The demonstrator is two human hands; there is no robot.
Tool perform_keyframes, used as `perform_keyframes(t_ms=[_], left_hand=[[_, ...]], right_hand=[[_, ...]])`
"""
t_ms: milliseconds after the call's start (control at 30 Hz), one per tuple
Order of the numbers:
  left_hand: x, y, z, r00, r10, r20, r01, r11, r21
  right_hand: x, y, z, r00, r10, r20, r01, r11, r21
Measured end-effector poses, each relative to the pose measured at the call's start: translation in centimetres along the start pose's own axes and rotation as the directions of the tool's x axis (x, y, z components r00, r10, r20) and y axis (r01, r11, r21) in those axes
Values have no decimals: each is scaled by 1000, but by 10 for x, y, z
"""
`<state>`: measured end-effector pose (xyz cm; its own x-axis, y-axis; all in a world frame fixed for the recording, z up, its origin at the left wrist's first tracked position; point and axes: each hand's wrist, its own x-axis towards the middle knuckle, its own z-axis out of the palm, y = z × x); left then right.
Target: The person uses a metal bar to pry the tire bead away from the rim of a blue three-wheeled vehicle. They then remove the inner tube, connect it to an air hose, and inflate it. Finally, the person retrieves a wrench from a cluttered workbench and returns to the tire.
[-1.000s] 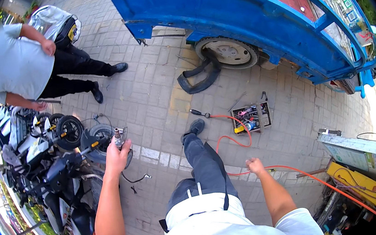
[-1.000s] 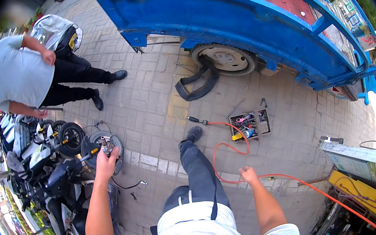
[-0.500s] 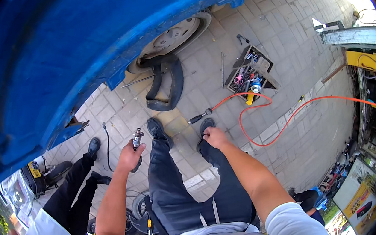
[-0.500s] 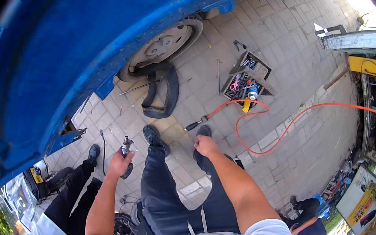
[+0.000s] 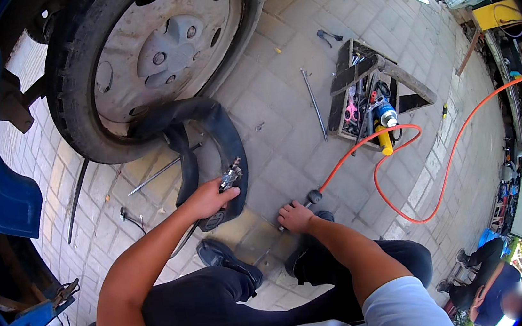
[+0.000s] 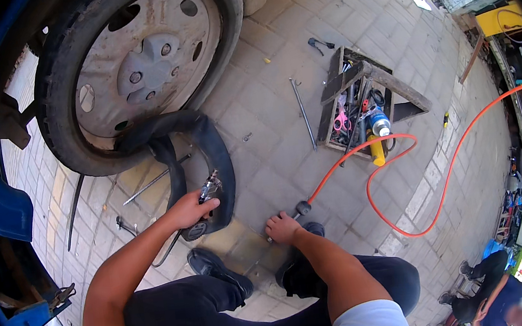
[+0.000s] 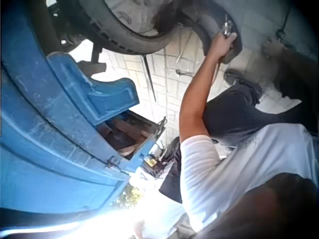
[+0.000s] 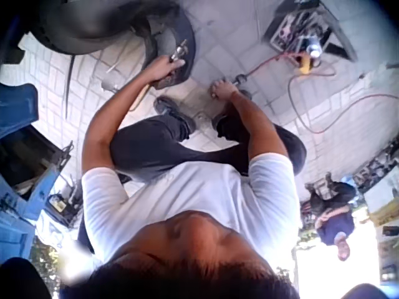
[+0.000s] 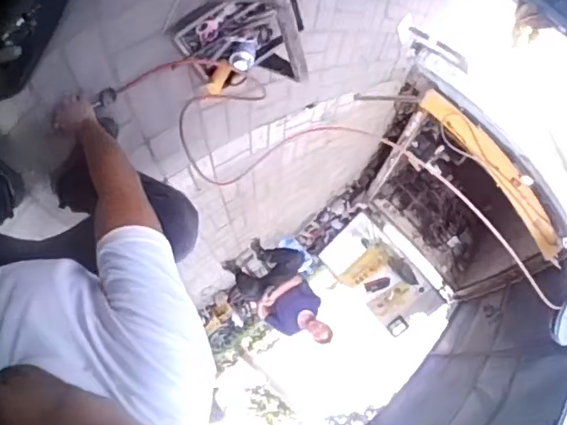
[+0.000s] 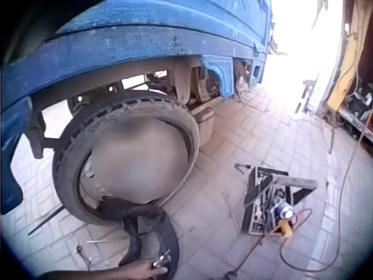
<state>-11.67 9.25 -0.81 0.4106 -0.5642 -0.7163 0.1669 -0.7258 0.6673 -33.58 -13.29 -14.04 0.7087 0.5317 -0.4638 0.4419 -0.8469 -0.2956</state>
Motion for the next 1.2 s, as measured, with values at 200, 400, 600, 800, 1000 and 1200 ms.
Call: perform_keyframes(t_ms=[200,400,600,800,1000,1200], left_hand=[[10,67,-37,980,194,-49,-185,970,158],[-35,106,-68,935,244,-256,-237,970,57],[-43,66,-53,905,355,-233,-222,864,452],[-69,72,-51,856,447,-262,-174,725,667],[-87,100,-44,932,343,-121,-80,518,852],[-90,103,-36,934,349,-78,-109,486,867]], right_hand=[[53,36,-160,957,286,45,-258,771,582],[-52,72,-249,951,301,-78,-262,910,321],[-28,55,-302,897,327,-296,-206,904,374],[-35,19,-326,856,223,-467,-92,954,287],[-39,13,-322,889,28,-458,49,987,155],[-43,2,-328,897,-57,-437,59,998,-10]])
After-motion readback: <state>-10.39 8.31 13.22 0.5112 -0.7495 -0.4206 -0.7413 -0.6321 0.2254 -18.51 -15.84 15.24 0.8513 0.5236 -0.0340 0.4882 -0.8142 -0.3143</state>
